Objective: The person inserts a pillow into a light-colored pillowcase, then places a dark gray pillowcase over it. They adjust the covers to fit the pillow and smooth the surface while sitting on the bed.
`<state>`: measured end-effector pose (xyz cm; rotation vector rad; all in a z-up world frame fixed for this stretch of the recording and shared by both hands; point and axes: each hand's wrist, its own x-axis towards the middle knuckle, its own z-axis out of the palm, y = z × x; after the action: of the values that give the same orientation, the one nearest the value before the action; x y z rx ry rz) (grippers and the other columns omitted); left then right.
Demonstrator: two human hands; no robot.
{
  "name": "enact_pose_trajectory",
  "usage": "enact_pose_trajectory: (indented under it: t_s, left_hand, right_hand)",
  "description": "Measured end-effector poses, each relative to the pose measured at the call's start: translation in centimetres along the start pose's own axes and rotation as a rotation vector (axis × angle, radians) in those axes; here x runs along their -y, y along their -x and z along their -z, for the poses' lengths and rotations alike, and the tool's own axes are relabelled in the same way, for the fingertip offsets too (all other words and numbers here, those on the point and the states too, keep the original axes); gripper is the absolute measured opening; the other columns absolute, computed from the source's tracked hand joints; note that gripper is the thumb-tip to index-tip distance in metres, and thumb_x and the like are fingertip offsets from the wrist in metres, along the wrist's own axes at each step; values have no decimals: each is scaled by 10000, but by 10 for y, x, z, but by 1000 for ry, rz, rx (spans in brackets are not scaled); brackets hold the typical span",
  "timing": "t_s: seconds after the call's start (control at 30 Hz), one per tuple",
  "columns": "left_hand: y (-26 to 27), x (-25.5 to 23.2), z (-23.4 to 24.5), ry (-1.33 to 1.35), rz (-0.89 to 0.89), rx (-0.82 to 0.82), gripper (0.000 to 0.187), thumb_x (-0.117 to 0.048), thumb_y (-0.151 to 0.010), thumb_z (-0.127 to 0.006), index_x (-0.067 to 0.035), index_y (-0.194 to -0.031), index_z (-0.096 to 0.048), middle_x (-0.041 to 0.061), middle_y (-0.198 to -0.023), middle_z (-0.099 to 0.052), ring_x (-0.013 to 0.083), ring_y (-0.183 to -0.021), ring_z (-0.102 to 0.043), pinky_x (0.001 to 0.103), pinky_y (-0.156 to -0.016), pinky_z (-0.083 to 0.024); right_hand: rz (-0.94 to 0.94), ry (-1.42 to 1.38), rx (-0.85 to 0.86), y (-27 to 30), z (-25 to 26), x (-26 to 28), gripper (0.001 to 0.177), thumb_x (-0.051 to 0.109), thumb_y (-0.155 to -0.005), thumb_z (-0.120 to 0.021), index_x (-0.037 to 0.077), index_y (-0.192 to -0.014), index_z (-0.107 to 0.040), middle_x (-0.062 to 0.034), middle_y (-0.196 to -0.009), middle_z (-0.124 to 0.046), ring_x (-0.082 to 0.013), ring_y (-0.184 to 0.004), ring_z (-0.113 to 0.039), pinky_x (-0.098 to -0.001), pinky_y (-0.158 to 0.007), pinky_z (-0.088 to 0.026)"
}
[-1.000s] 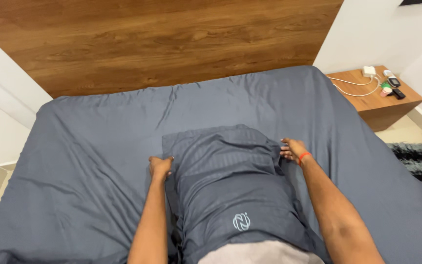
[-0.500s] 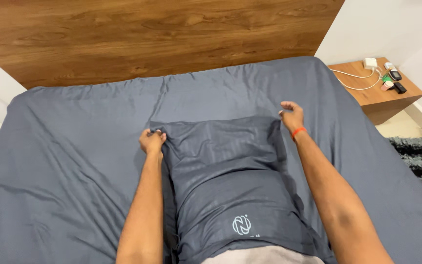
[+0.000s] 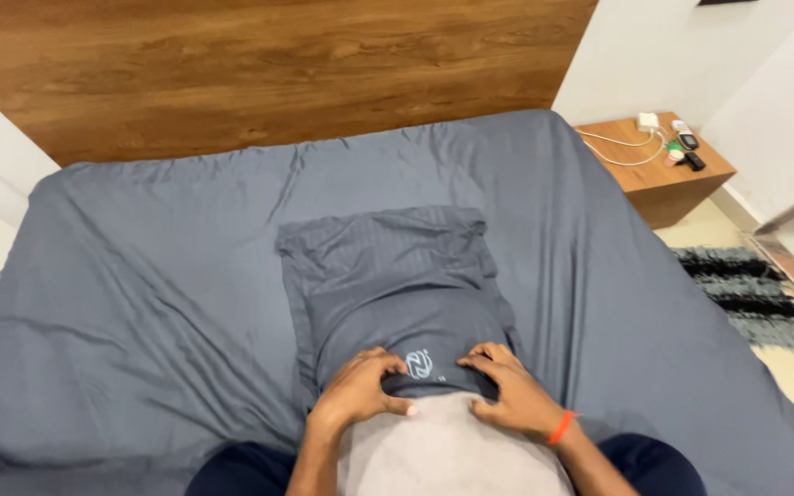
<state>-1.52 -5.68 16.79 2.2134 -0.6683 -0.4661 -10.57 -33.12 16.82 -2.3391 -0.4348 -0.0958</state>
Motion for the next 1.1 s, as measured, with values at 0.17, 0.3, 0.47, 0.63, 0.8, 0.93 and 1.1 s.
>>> enact_pose_trajectory:
  t_s: [0.17,0.3,0.47,0.63,0.8,0.93,1.1]
  left_hand:
    - [33,-27,-26,-92,51,-262,333,-288,-718,-867,-115,-987,-777,51,-1113,-684,271,-1135,-569,424,-965,-435]
    - [43,-25,-40,-98,-119,-361,200,-233,-790,-802,-83,-921,-790,77,-994,-734,299,-990,-630,416,-871,-488]
    - [54,-31,-45,-114,-22,-174,238,-274,-898,-744,-37,-876,-740,158,-737,-683,370,-736,-649,470,-706,-481]
    - [62,-31,-33,-48,83,139,378,-361,-877,-775,-12,-786,-662,155,-616,-614,300,-592,-589,476,-617,-440]
    - [58,-20,-44,83,27,83,299,-327,-905,-724,-36,-842,-746,53,-681,-676,166,-634,-609,397,-633,-470]
    - [60,-32,-39,205,268,-181,307,-349,-941,-702,-44,-965,-730,99,-713,-713,268,-693,-664,397,-682,-512]
    - [64,-47,-33,-148,-7,-415,464,-246,-617,-874,-109,-1052,-790,78,-1004,-690,291,-917,-639,410,-783,-503]
  right_hand:
    - [-74,-72,-300,23,-20,8,206,72,-827,-616,-26,-980,-714,-125,-967,-705,-271,-887,-664,-345,-792,-530]
    - [-203,-167,-95,33,-13,4,138,44,-789,-604,-57,-795,-697,-130,-657,-653,-235,-572,-571,-383,-583,-455]
    - [-169,-215,155,32,-8,6,114,32,-753,-586,-49,-763,-666,-108,-556,-594,-129,-488,-498,-341,-523,-420]
    - [-226,-350,309,50,-9,-26,119,12,-763,-600,-42,-743,-704,-48,-554,-585,-112,-492,-434,-340,-495,-372]
    - [-211,-573,523,61,-11,-74,201,40,-917,-658,-43,-747,-591,-19,-656,-545,-96,-627,-410,-270,-613,-396]
    - [-484,-598,86,48,4,-62,163,150,-901,-692,43,-953,-804,-1,-753,-725,-95,-698,-622,-251,-680,-542]
    - [-390,-181,29,48,17,-55,291,97,-727,-872,77,-1010,-808,-25,-879,-638,-158,-808,-595,-304,-765,-530]
